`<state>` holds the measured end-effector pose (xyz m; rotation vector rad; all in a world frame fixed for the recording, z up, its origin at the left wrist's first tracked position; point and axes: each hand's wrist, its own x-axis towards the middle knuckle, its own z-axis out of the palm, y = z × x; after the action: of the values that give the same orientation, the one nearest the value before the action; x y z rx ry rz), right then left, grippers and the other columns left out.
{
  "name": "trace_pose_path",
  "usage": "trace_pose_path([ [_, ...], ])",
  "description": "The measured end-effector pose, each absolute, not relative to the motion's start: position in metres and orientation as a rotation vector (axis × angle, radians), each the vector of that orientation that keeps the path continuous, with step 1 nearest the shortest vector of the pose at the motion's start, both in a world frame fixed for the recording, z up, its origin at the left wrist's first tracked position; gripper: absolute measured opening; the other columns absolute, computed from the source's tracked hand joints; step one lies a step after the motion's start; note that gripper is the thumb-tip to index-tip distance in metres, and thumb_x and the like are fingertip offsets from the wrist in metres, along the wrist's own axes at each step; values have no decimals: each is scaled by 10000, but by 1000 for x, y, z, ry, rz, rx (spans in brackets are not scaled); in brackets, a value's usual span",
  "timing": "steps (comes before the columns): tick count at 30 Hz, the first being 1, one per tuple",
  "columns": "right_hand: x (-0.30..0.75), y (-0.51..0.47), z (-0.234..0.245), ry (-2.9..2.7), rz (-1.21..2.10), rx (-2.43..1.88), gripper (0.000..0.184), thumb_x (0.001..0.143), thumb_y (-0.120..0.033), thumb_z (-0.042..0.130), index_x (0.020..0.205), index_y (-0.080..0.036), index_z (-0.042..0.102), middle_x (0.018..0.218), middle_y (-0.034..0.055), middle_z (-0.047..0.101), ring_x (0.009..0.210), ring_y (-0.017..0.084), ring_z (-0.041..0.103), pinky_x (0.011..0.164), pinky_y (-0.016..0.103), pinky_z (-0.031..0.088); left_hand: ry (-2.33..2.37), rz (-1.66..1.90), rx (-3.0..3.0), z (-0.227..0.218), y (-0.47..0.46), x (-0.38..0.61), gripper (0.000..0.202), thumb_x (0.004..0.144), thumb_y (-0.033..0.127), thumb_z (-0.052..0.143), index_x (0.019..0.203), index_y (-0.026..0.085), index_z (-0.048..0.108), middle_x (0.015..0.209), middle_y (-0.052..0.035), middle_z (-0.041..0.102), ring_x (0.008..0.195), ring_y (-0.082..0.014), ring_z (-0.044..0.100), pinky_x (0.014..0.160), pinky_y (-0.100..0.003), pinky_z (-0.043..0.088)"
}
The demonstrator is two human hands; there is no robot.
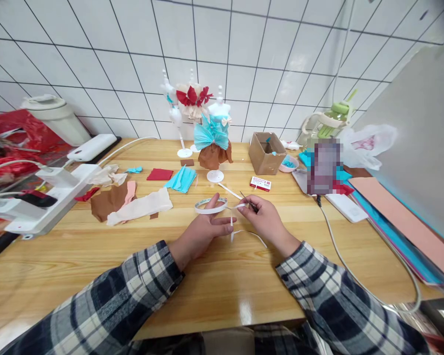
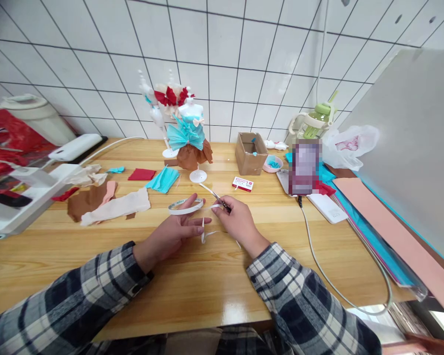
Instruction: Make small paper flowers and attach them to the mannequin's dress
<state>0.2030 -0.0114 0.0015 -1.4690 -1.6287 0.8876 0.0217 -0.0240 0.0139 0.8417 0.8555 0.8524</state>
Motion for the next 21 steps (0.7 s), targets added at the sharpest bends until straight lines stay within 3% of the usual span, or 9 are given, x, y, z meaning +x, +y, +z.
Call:
trace_pose_path([
  [4,207,-9,-1,-1664,924,-1485,187,758,-292,578,897,-178,632,571,-64,411,530,109,386,527,234,301,835,787,825,15,-26,22,1159,565,42,793,1466,424,170,1565,-81,196,1024,-238,643,931,-438,503],
  [8,207,-15,3,-1643,962,-1356,515,762,-197,530,1266,-207,424,612,-83,348,550,118,387,556,232,325,865,914,763,13,-21,20,1145,587,46,786,1474,403,156,1574,-80,174,1063,-220,633,954,-362,494],
  [10,205,-21,7,-1676,879,-1345,358,843,-243,475,1198,-217,445,642,-66,394,584,124,417,589,241,339,905,1024,741,10,-17,18,1140,603,66,785,1477,398,132,1570,-71,191,1076,-200,626,964,-342,486],
  [12,200,-28,10,-1781,827,-1362,192,933,-336,375,1001,-219,510,680,-37,467,634,132,462,626,253,353,936,1104,762,8,-13,17,1134,611,88,790,1479,388,125,1548,-64,257,1084,-194,616,970,-349,483],
  [15,190,-33,9,-1966,870,-1382,350,983,-422,245,843,-216,490,739,-1,541,702,150,511,677,271,377,973,1135,844,6,-11,17,1109,590,113,812,1477,344,187,1480,-74,390,1109,-219,597,974,-386,478],
  [21,182,-33,1,-2068,897,-1430,330,988,-439,215,866,-224,434,815,36,576,762,173,538,716,287,401,1013,1042,934,3,-15,21,988,584,204,837,1431,299,336,1454,-102,427,1197,-275,536,964,-425,477],
])
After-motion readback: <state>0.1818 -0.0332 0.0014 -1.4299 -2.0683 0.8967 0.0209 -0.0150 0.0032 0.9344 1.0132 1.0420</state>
